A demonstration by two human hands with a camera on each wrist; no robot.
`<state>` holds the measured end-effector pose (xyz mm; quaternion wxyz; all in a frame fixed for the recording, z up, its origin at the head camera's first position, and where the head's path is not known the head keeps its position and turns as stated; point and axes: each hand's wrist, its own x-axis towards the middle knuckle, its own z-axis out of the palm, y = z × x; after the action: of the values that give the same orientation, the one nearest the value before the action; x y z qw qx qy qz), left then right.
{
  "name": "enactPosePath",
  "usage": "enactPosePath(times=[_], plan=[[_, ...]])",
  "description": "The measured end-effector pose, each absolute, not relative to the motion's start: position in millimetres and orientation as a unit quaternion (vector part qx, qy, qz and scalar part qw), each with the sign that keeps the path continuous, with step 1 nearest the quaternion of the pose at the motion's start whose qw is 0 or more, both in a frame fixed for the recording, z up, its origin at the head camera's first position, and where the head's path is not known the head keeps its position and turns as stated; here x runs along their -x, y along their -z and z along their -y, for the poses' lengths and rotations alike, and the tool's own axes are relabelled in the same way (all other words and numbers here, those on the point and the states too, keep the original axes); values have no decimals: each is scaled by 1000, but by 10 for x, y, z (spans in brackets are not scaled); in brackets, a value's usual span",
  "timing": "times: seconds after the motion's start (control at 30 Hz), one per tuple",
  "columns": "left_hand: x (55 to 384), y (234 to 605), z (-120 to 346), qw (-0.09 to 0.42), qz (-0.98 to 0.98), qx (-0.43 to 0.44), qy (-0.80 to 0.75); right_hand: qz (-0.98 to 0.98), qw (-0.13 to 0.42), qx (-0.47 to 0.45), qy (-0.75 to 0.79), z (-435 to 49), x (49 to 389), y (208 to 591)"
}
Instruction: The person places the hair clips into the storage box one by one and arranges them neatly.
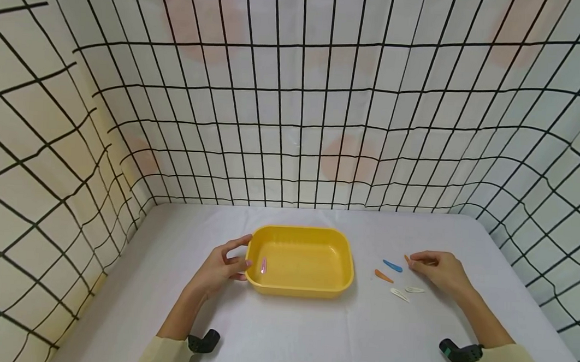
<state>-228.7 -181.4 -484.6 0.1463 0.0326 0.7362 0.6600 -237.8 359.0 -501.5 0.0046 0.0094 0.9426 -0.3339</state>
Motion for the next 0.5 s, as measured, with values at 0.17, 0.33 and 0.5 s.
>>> enactPosePath(times=[0.17,0.33,0.5], plan=[[2300,4845,1815,148,-733,-33,-663,-946,3,-5,324,-3582,2396,5038],[2305,4852,1815,150,-733,-33,-663,-950,-6,-2,314,-3587,2414,5068],[2310,4861,1811,150,-733,-32,-663,-951,-16,7,310,-3585,2421,5085]])
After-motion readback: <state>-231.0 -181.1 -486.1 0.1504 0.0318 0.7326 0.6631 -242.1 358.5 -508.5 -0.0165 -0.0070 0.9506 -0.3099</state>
